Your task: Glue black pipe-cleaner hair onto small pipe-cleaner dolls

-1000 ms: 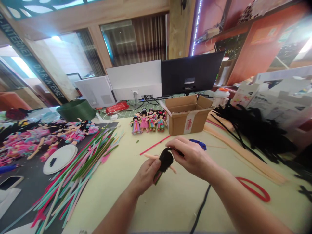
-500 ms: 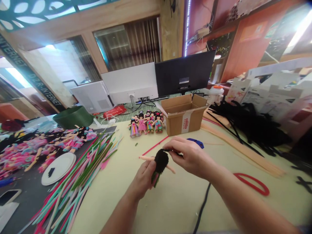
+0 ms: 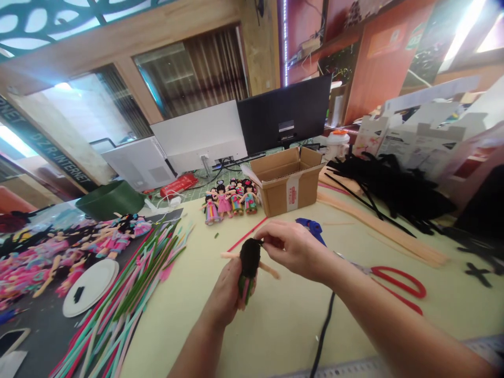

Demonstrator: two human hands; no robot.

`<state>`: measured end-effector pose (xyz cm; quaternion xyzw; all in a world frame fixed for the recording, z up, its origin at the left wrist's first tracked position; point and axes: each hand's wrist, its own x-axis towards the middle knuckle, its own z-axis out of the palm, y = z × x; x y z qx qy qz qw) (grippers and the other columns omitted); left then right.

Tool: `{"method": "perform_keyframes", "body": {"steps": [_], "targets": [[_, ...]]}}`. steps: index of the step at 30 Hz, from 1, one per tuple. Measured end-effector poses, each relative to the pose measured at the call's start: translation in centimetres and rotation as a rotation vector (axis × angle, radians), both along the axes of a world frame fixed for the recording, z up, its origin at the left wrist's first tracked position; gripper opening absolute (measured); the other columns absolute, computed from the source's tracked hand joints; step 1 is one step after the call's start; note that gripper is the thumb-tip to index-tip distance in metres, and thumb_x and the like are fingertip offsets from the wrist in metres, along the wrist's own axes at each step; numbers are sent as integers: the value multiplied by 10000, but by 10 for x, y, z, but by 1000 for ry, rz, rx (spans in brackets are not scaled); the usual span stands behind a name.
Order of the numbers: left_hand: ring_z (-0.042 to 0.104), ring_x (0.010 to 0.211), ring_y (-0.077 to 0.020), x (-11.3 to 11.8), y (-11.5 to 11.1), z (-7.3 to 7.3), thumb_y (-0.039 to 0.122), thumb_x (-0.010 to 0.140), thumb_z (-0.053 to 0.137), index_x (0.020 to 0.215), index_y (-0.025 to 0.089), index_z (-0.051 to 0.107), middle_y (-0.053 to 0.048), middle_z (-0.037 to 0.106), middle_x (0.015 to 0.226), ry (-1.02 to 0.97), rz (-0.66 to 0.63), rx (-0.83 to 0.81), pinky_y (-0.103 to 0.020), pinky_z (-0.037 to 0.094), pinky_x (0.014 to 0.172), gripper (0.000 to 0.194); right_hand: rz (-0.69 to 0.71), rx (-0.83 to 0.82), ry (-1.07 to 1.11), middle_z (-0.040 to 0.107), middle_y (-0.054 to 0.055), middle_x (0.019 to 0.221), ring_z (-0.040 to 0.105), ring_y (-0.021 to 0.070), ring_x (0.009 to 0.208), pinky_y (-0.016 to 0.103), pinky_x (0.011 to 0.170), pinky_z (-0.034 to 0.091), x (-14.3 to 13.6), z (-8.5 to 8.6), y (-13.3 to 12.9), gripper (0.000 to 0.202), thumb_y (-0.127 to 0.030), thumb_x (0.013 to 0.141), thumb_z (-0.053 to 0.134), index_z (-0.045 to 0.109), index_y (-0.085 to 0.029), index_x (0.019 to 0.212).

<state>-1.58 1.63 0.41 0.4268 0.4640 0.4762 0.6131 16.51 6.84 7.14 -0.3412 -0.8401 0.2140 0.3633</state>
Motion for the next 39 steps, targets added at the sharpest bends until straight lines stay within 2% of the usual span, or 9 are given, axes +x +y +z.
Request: {"method": "perform_keyframes", "body": {"steps": [9, 24, 32, 39], "targets": [[440, 470, -78, -2, 2, -5, 614, 874, 436, 867, 129, 596, -7, 532, 617, -123, -14, -11, -210, 329, 446, 510, -24, -79, 37, 603, -26, 692, 513, 98, 624, 205, 590, 371, -3, -3, -2, 267, -63, 768, 545, 700, -194, 942], [453, 464, -70, 2, 2, -1, 619, 840, 501, 885, 124, 571, 0, 550, 636, -211, 33, -89, -196, 341, 447, 502, -86, -156, 24, 620, -48, 607, 534, 84, 555, 192, 552, 367, -8, 1, -7, 266, -70, 741, 567, 712, -195, 926], [464, 484, -64, 4, 3, -1, 634, 812, 536, 917, 123, 581, -2, 558, 677, -258, 61, -153, -186, 351, 448, 524, -79, -299, 48, 624, -63, 550, 561, 76, 485, 172, 499, 385, -11, 4, -10, 265, -75, 759, 548, 697, -200, 939], [459, 495, -64, 6, 3, -2, 609, 825, 538, 927, 127, 584, -2, 546, 682, -250, 73, -153, -181, 341, 442, 495, -110, -361, 48, 614, -62, 517, 540, 81, 469, 191, 506, 378, -16, 2, -10, 267, -54, 749, 543, 702, -178, 923]]}}
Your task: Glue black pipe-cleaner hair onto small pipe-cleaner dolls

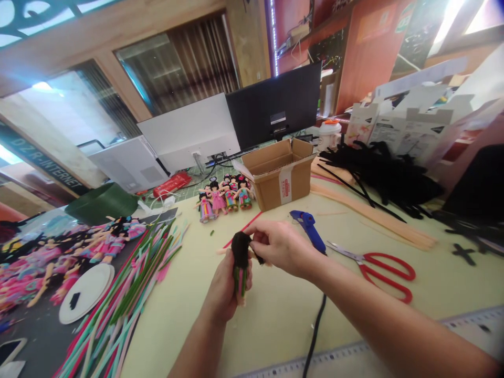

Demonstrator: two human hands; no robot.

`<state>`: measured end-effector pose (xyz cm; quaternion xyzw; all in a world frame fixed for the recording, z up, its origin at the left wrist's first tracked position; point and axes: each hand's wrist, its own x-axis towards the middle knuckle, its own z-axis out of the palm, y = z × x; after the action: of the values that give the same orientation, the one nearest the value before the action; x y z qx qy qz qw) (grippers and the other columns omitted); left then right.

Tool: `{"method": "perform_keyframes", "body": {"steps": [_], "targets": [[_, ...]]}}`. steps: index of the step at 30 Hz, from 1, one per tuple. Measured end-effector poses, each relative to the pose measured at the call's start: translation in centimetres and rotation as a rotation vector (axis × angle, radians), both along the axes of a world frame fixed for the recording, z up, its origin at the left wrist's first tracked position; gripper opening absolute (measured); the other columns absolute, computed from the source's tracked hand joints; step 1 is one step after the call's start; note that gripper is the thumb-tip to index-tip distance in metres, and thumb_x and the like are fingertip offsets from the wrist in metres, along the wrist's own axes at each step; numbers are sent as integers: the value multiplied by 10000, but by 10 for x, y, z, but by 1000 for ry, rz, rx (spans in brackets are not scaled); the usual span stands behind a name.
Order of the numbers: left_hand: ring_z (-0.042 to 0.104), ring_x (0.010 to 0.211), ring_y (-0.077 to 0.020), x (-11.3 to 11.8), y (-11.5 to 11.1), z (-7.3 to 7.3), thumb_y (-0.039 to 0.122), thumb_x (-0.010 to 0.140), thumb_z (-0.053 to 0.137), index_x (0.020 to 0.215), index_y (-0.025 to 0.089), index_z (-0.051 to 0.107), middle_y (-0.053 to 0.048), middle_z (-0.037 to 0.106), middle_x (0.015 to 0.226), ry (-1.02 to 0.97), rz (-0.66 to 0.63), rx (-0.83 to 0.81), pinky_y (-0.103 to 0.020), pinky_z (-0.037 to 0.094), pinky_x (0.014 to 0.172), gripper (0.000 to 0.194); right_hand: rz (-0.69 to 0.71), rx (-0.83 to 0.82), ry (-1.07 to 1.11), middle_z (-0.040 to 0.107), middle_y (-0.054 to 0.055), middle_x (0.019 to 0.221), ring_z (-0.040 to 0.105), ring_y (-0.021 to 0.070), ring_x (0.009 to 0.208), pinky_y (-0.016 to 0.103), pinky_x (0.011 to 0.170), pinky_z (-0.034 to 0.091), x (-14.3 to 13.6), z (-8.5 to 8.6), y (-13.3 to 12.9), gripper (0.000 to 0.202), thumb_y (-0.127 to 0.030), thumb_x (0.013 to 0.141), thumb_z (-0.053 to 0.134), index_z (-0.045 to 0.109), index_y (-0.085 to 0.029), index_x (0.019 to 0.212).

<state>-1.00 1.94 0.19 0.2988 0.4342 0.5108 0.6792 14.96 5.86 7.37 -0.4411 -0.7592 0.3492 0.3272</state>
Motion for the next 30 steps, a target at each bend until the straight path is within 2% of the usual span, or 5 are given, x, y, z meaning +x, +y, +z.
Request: {"method": "perform_keyframes", "body": {"steps": [12, 20, 25, 30], "targets": [[449, 461, -70, 5, -1, 1, 651, 817, 505, 885, 137, 584, 8, 540, 619, 142, 53, -2, -194, 341, 438, 524, 0, 29, -55, 639, -30, 613, 549, 98, 559, 192, 528, 379, -3, -3, 2, 306, -34, 730, 524, 733, -182, 898], [449, 461, -80, 5, -2, -5, 686, 807, 478, 870, 144, 578, 8, 536, 607, 302, 80, 59, -187, 283, 396, 554, 3, 54, -62, 677, 2, 673, 577, 122, 591, 208, 568, 415, -5, -7, 3, 346, -17, 742, 529, 728, -178, 974], [368, 385, -74, 7, -3, -3, 709, 788, 473, 905, 135, 601, 34, 491, 540, 382, 118, 64, -197, 230, 352, 600, -14, 126, -95, 711, 35, 764, 614, 141, 650, 229, 624, 444, -7, -13, 3, 333, -22, 771, 517, 713, -172, 995], [456, 460, -102, 5, -1, -4, 687, 773, 525, 965, 131, 626, 3, 559, 584, 344, 104, 79, -217, 312, 420, 597, -14, 142, -89, 723, 53, 848, 637, 158, 726, 249, 687, 476, -11, -22, 4, 355, -13, 752, 531, 684, -171, 1031]]}}
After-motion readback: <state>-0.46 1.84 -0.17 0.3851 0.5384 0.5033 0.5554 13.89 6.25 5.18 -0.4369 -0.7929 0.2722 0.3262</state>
